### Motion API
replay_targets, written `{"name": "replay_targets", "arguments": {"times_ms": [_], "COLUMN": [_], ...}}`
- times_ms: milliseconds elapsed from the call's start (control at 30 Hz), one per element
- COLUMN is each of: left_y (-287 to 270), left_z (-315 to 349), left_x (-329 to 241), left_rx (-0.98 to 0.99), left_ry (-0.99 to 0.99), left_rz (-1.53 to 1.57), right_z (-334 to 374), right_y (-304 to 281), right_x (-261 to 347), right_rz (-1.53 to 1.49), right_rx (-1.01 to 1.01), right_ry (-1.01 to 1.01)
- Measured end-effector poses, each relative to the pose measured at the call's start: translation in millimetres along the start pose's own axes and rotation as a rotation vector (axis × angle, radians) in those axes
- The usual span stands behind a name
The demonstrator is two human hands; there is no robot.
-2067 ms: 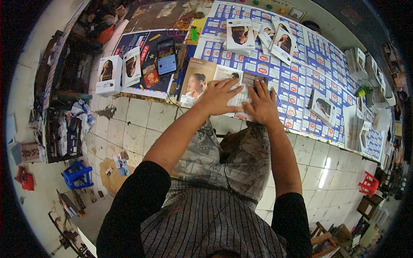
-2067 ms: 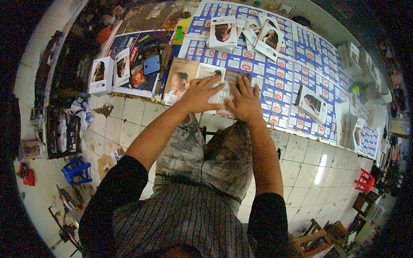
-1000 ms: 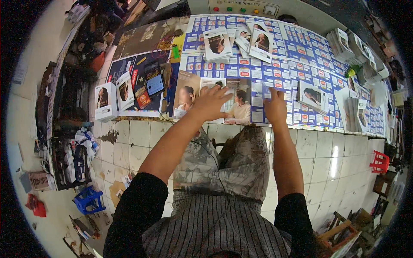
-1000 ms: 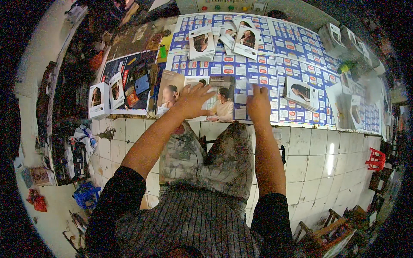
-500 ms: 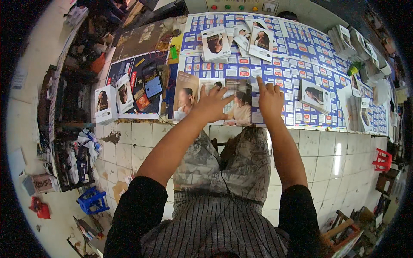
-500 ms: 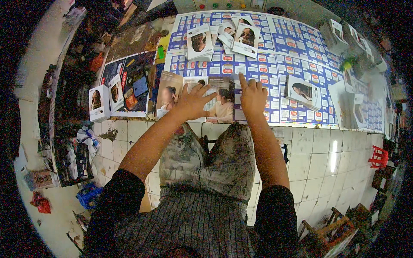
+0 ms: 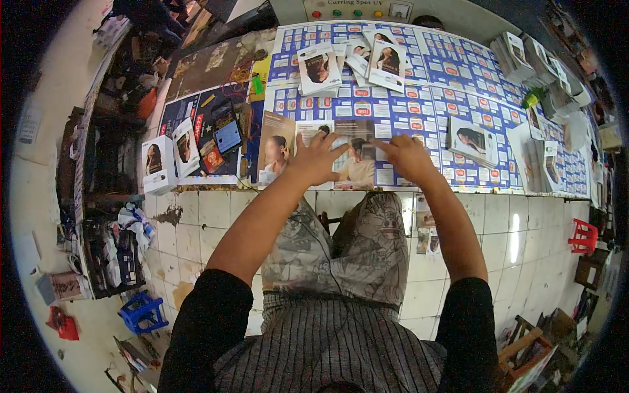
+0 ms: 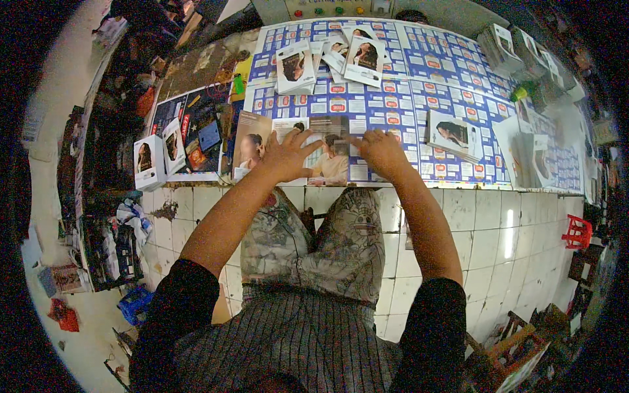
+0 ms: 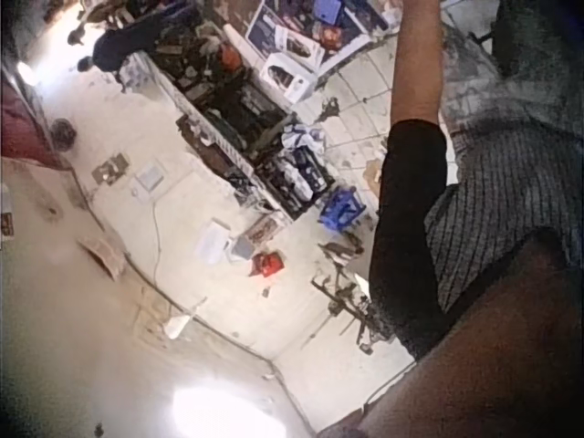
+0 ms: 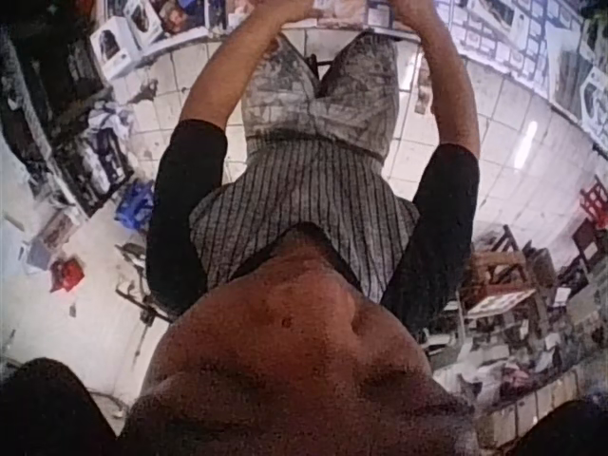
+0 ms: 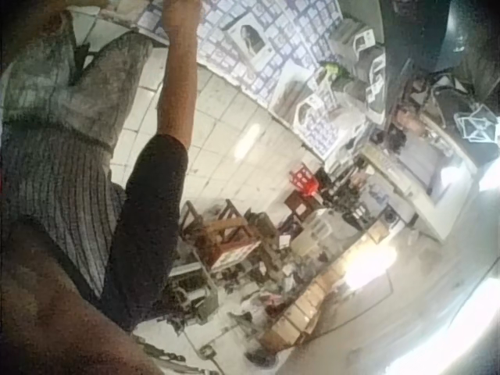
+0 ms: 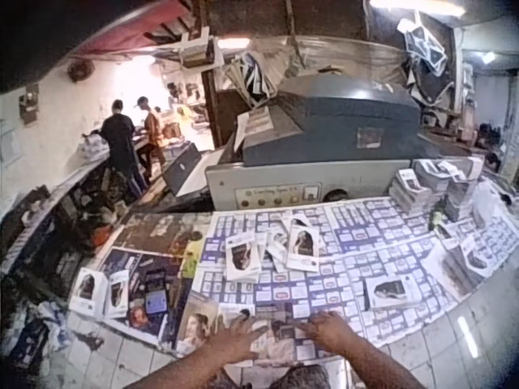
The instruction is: The person folds and sorts individual paper product packages on a large work surface, placing them into organized stacks.
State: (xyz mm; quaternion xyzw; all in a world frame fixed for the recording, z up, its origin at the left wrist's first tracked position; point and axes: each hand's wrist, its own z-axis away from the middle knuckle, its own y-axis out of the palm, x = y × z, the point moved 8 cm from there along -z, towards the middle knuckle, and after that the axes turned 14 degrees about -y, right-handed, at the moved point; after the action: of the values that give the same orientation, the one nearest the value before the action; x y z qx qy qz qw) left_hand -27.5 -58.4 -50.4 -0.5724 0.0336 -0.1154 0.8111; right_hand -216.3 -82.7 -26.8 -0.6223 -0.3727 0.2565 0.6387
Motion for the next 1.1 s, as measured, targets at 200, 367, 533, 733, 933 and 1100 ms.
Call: {"name": "replay_targets", "arguments": {"times_ms": [200, 367, 533, 733, 933, 1100], "left_y": [-2, 5, 4, 7, 10, -3], "left_z": [0, -1, -1, -2, 4, 10], "left_x": [-1, 4, 3, 4, 6, 19], "left_rx": [0.031, 0.058, 0.051, 0.037, -0.019, -0.172], "left_ry": [0.004, 0.008, 0.017, 0.022, 0.065, 0.015], "left_rz": [-0.002, 0.067, 0.091, 0.097, 0.183, 0.565], "right_z": [43, 55, 39, -17, -31, 9], "right_y": [-4, 9, -4, 4, -26, 29], "right_x": [42, 66, 25, -54, -65, -39], "right_rz": [0.02, -0.061, -0.099, 0.024, 0.326, -0.357], "right_rx": [0.025, 0.109, -0.16, -0.108, -0.263, -0.516], "right_ry": [-0.13, -0.245, 0.061, 0.428, 0.501, 0.535]}}
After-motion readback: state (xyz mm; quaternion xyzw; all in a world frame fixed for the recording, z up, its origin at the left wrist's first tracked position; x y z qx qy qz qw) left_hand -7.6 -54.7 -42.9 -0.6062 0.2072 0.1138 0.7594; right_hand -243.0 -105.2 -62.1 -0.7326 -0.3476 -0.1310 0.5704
